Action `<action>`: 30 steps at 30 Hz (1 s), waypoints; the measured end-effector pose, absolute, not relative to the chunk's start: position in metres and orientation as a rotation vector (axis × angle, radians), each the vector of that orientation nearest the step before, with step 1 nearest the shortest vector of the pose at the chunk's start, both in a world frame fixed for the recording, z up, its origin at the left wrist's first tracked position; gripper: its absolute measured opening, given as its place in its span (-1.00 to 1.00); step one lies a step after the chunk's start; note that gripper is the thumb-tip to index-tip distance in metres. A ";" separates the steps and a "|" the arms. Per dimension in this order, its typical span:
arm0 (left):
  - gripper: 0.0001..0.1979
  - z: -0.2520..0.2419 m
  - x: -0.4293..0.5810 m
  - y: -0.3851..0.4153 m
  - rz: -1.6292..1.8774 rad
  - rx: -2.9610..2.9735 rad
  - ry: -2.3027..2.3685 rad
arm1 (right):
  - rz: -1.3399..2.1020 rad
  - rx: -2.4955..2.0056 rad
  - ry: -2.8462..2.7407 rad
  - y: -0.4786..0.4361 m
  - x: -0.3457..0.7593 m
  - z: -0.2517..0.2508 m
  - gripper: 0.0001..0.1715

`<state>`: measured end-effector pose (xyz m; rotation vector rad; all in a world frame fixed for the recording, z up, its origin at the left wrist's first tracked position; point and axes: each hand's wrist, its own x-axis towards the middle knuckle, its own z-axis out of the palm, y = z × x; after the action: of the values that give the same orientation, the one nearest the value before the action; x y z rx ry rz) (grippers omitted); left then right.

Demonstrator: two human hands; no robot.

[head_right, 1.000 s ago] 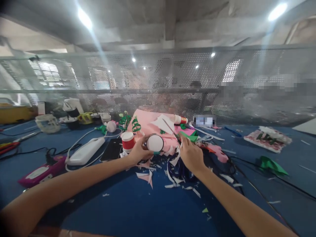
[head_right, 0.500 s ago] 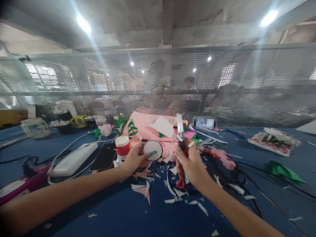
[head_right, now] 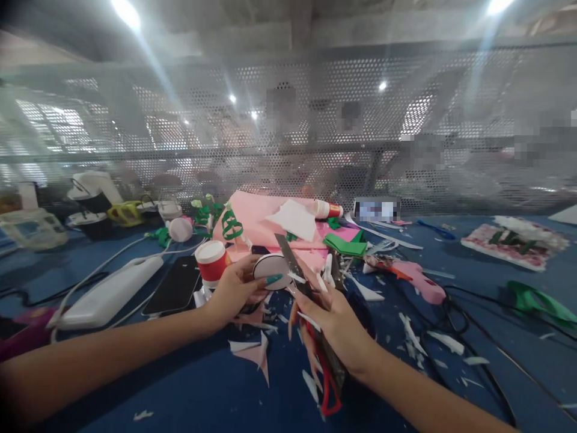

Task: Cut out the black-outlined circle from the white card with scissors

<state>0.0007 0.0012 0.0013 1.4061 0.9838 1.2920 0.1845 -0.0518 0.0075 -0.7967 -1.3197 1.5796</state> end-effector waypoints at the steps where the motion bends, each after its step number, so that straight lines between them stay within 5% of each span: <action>1: -0.71 0.001 0.001 0.002 1.306 1.414 0.982 | 1.580 -0.813 -1.327 -0.051 0.185 0.007 -0.21; 30: -0.74 0.000 -0.001 -0.005 1.154 1.613 0.982 | 1.755 -0.720 -1.215 -0.045 0.190 0.001 -0.14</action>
<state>-0.0006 -0.0052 0.0004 1.6134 0.9821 1.1545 0.1901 -0.0451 0.0008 -0.7199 -1.2155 1.7545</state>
